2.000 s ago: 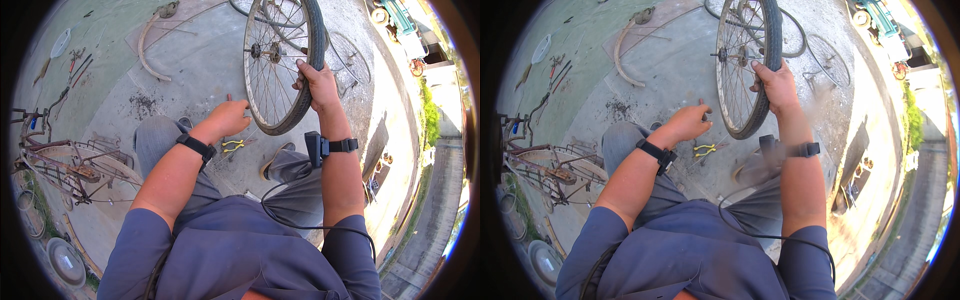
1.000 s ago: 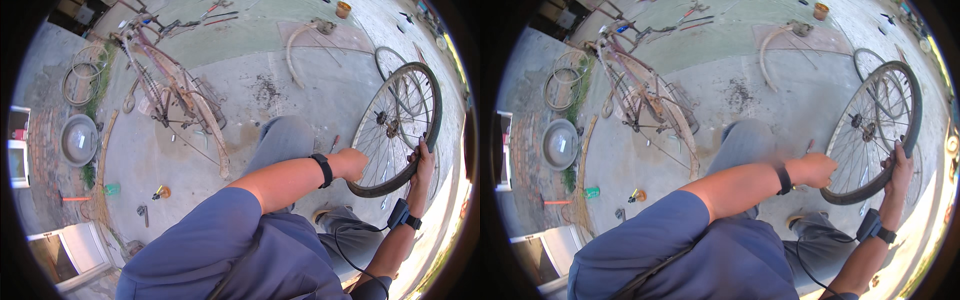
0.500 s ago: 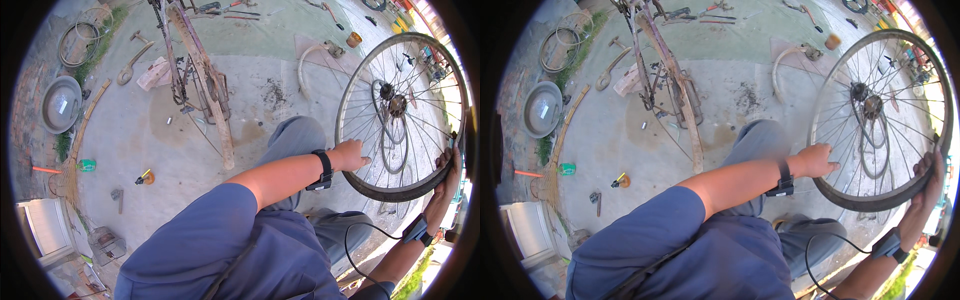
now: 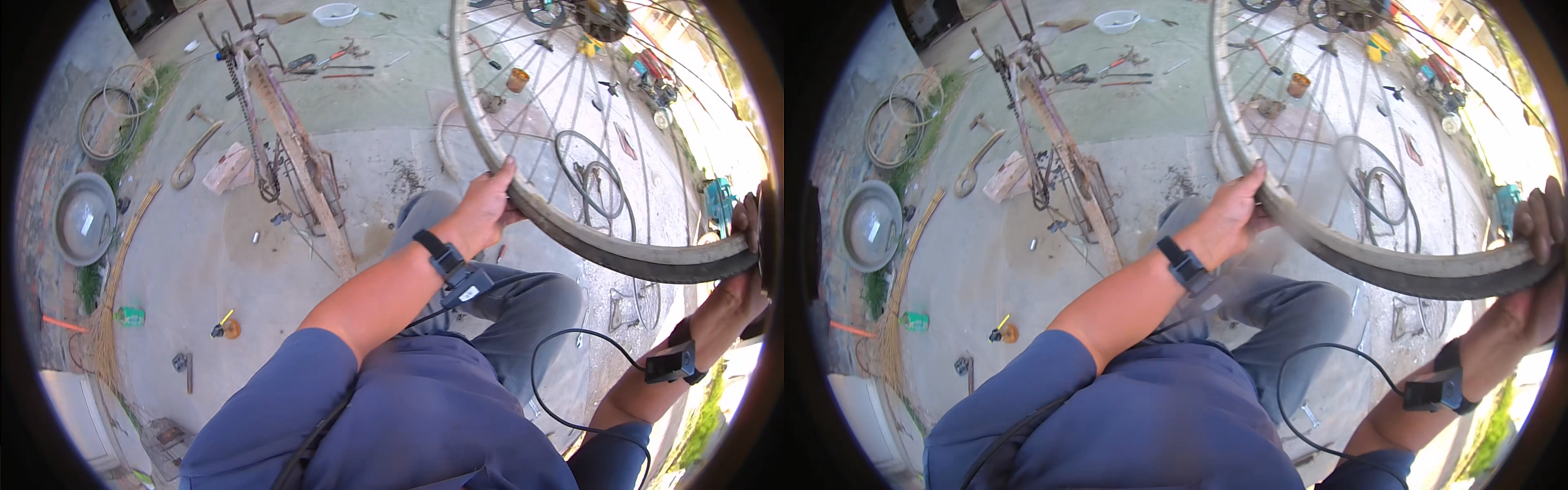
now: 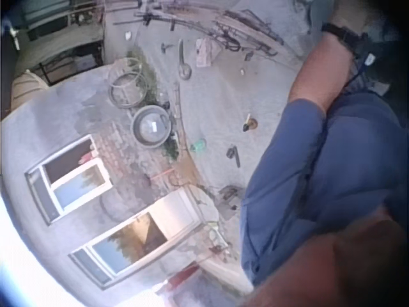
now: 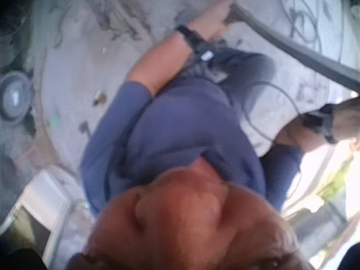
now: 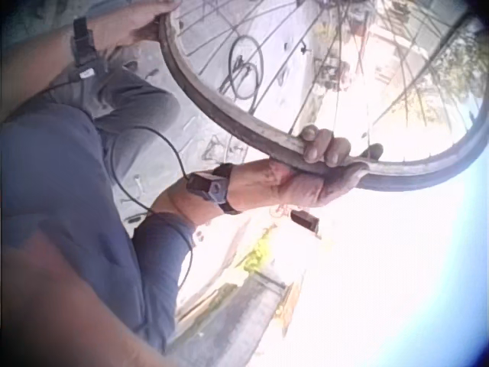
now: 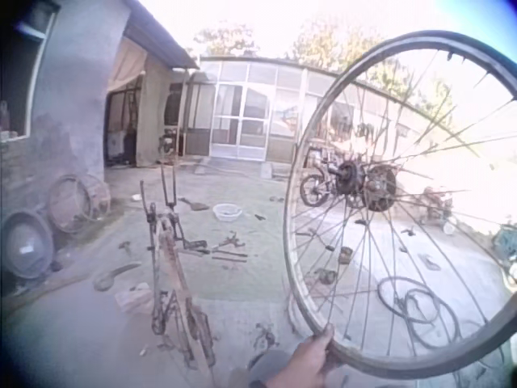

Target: The person removes a bicycle tire from the rim using tire levers, then reinstalls the tire and inner tube onto the rim. The person then mounts the wheel onto the bicycle frame and secures it.

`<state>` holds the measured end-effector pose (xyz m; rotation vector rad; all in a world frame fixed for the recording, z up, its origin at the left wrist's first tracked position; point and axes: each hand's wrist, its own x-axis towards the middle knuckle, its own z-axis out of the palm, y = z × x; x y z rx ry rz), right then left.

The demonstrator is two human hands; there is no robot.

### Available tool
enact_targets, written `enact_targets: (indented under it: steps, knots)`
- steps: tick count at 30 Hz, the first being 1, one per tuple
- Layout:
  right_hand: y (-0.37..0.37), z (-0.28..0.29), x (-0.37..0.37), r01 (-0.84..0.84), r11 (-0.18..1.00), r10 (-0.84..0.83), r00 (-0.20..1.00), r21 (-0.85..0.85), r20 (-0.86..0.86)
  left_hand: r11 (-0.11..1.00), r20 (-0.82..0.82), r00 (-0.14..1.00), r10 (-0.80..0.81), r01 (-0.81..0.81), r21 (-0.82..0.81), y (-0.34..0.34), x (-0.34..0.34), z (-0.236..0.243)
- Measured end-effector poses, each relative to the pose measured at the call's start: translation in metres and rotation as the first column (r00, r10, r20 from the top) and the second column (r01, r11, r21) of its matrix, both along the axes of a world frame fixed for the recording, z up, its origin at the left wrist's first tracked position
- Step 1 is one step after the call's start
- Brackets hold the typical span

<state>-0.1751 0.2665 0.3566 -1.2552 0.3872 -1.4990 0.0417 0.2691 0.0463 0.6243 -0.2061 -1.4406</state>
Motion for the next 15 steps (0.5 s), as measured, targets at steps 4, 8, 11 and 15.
enact_targets:
  steps: [4, 8, 11, 15]
  knots:
    - [0.007, -0.023, -0.015, -0.261, 0.899, 0.208, 0.961, -0.352, -0.181, 0.998, 0.074, 0.997, -0.027, 0.023, 0.061, 0.019, 0.016, -0.001]
    - [0.018, -0.034, -0.011, -0.101, 0.965, 0.068, 0.987, -0.243, -0.144, 0.996, 0.078, 0.997, -0.022, 0.015, 0.092, 0.02, 0.016, -0.006]
    - [0.025, -0.034, -0.007, -0.112, 0.962, 0.069, 0.982, -0.248, -0.176, 0.997, 0.075, 0.997, -0.036, 0.031, 0.073, 0.02, 0.01, -0.012]
    - [0.031, -0.037, -0.005, -0.113, 0.969, 0.076, 0.982, -0.221, -0.172, 0.996, 0.073, 0.995, -0.061, 0.056, 0.062, 0.021, 0.001, -0.02]
